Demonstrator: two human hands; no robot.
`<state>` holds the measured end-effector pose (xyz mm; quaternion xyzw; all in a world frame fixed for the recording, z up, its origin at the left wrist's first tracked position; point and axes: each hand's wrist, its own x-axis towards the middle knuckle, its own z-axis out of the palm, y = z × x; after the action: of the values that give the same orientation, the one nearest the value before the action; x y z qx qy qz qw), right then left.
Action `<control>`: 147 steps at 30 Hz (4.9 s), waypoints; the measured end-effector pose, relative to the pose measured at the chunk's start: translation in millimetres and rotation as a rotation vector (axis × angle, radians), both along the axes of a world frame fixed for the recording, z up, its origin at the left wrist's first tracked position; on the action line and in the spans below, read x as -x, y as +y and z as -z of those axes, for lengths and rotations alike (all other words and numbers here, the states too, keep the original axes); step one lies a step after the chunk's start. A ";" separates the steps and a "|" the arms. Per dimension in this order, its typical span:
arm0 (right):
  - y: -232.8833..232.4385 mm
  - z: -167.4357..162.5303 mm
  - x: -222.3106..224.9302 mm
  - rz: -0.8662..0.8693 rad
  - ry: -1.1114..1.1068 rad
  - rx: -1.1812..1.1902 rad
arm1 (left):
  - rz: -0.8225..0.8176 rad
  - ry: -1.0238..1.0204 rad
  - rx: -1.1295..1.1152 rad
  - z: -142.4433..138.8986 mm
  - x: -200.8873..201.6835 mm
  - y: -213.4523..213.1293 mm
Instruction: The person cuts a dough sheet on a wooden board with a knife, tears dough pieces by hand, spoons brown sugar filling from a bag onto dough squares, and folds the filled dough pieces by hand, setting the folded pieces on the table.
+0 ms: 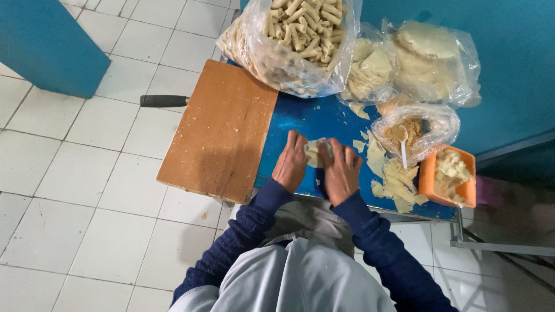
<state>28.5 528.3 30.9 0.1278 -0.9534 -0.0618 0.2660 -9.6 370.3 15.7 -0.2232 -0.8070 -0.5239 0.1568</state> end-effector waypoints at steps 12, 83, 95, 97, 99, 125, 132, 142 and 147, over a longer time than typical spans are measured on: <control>20.6 -17.3 41.3 -0.329 -0.239 0.543 | -0.135 -0.001 0.153 1.1 0.5 4.1; 102.2 -53.5 -38.7 0.066 -0.334 0.904 | -0.260 -0.012 0.228 -12.8 -35.6 2.0; 42.7 -36.7 -36.7 -0.213 -0.227 0.522 | -0.303 0.045 0.242 -8.0 -32.0 0.4; 40.1 -33.9 -42.7 -0.272 -0.132 0.399 | -0.308 0.021 0.259 -7.1 -29.1 1.8; 38.5 -32.1 -48.5 -0.282 -0.106 0.306 | -0.301 0.015 0.261 -6.1 -28.7 2.9; 103.1 -53.0 -24.1 0.035 0.159 0.406 | -0.053 -0.014 -0.050 -10.6 -29.4 1.1; 29.3 -26.7 -40.5 -0.026 -0.123 0.619 | -0.011 -0.005 -0.070 -6.4 -29.2 -0.3; 21.3 -14.9 -34.1 -0.050 -0.068 0.607 | 0.095 0.016 -0.080 -3.8 -28.9 -1.6; 16.9 -14.4 -34.9 -0.061 -0.109 0.648 | 0.125 0.065 -0.040 -6.7 -29.2 -1.9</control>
<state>63.5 545.2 45.3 0.0681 -0.9321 0.2596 0.2431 19.6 368.5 22.4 -0.2868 -0.7752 -0.5412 0.1545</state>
